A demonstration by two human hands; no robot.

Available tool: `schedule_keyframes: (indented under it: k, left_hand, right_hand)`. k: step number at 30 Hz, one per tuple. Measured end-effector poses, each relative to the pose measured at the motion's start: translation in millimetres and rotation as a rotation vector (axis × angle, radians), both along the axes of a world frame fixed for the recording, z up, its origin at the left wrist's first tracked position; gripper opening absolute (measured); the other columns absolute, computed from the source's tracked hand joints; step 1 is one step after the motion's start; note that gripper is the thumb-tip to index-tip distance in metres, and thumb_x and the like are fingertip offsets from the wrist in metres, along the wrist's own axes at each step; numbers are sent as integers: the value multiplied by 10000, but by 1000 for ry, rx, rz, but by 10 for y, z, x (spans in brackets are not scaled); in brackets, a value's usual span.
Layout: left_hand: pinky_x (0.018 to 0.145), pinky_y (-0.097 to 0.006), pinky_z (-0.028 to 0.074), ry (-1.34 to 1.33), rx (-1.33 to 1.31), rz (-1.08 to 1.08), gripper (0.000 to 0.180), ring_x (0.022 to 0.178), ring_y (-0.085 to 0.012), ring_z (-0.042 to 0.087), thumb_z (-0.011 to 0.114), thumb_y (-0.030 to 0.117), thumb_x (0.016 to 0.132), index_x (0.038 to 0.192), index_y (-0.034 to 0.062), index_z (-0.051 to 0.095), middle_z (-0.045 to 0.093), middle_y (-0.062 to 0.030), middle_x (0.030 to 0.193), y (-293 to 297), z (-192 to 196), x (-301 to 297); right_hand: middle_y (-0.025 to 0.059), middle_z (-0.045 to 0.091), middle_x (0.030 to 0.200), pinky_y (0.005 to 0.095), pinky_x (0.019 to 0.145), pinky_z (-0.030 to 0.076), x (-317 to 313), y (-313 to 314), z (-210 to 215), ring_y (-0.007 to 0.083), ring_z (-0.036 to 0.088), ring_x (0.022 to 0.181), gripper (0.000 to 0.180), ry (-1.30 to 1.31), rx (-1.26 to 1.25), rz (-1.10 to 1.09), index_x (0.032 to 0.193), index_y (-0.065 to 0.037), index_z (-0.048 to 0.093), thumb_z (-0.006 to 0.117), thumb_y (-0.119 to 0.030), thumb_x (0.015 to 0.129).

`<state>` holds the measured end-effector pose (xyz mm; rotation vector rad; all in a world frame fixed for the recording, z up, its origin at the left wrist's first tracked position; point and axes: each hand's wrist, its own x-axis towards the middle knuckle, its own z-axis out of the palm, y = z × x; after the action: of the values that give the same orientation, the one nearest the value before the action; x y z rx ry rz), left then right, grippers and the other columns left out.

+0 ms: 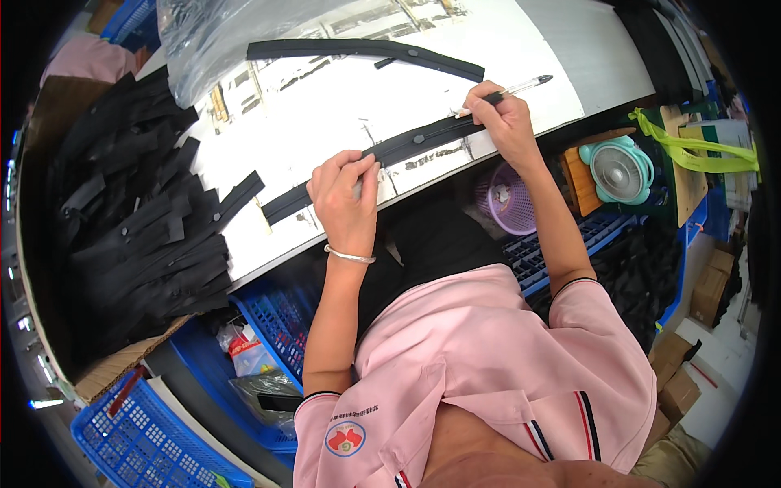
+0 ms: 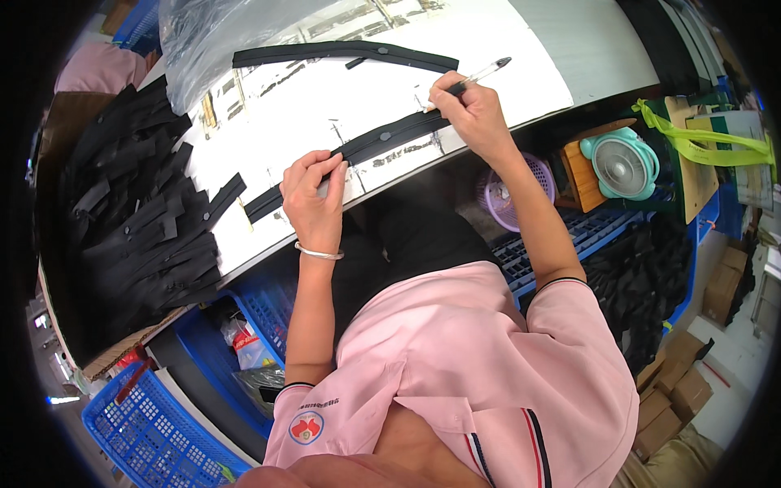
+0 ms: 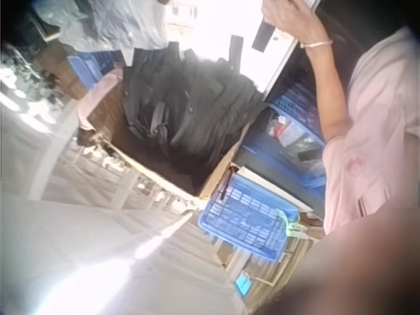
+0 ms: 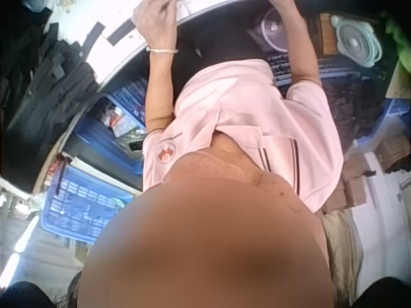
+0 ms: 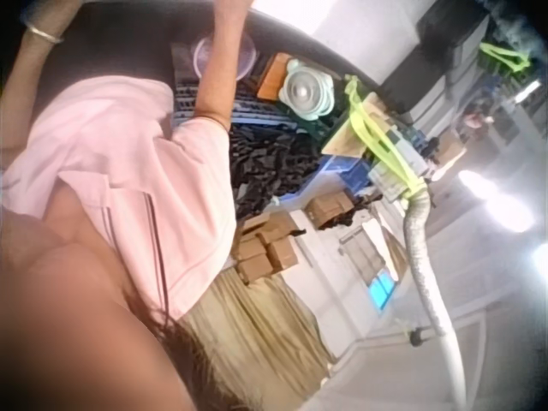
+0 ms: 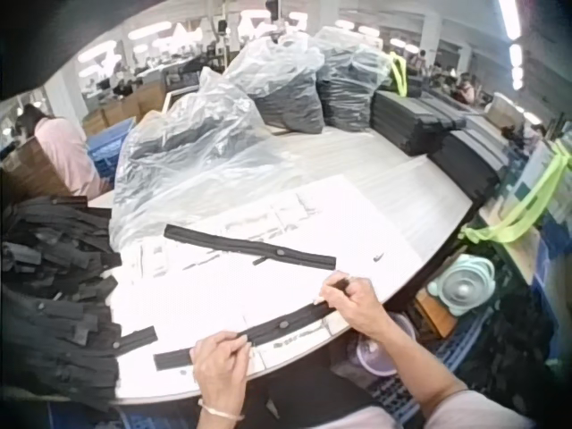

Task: Inspecting and marking black zippers at a workbench using a pen and guide markers.

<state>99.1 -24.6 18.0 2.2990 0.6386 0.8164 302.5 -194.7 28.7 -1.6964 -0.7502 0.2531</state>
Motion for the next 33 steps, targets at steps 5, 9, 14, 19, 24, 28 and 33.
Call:
schedule_keyframes:
  k: [5, 9, 14, 19, 24, 28, 33]
  left_hand:
    - [909, -343, 455, -65, 33, -75, 119, 978, -221, 644, 791, 66, 838, 957, 75, 788, 727, -40, 1031, -199, 169, 258]
    - [890, -359, 453, -148, 82, -215, 122, 974, -233, 638, 792, 73, 828, 949, 76, 783, 728, -35, 995, -378, 98, 641]
    - [890, -355, 432, -83, 78, -219, 128, 961, -226, 624, 799, 85, 815, 942, 75, 785, 722, -18, 976, -456, -4, 796]
    - [900, -354, 426, -70, 72, -203, 114, 970, -217, 620, 804, 93, 808, 921, 77, 796, 721, -8, 974, -478, -11, 800]
    - [903, -351, 425, -58, 81, -193, 111, 973, -212, 622, 805, 97, 806, 916, 82, 799, 719, -4, 970, -473, -18, 798]
    - [908, -352, 424, -76, 81, -193, 112, 969, -209, 623, 806, 100, 805, 916, 88, 802, 717, 0, 965, -471, -38, 810]
    - [893, -355, 435, -91, 89, -183, 119, 968, -215, 629, 806, 97, 797, 915, 86, 798, 720, -10, 968, -427, -64, 781]
  right_hand:
    - [-30, 620, 746, 225, 563, 396, 26, -13, -89, 30, 485, 622, 173, 14, -1, -15, 879, -11, 687, 653, -137, 993]
    - [-30, 638, 772, 237, 548, 389, 9, 36, -88, 41, 478, 605, 179, -8, 19, -13, 869, 28, 668, 660, -114, 978]
    - [6, 646, 786, 271, 520, 377, 31, 11, -107, 63, 470, 584, 180, -68, -34, 19, 854, 33, 661, 667, -109, 965]
    - [1, 640, 774, 275, 517, 374, 36, 6, -128, 65, 466, 578, 188, -148, -63, 2, 854, 33, 655, 666, -117, 966]
    - [5, 660, 761, 234, 584, 424, 9, -28, -75, 51, 523, 646, 196, -17, 15, 8, 850, 30, 658, 640, -100, 994]
    - [8, 595, 617, 267, 521, 389, 36, -52, -119, 75, 465, 551, 187, -62, 28, 79, 820, -3, 657, 661, -131, 956]
    - [27, 651, 728, 256, 614, 484, 39, -50, -113, 92, 613, 664, 186, -193, -137, 144, 839, 36, 658, 624, -87, 974]
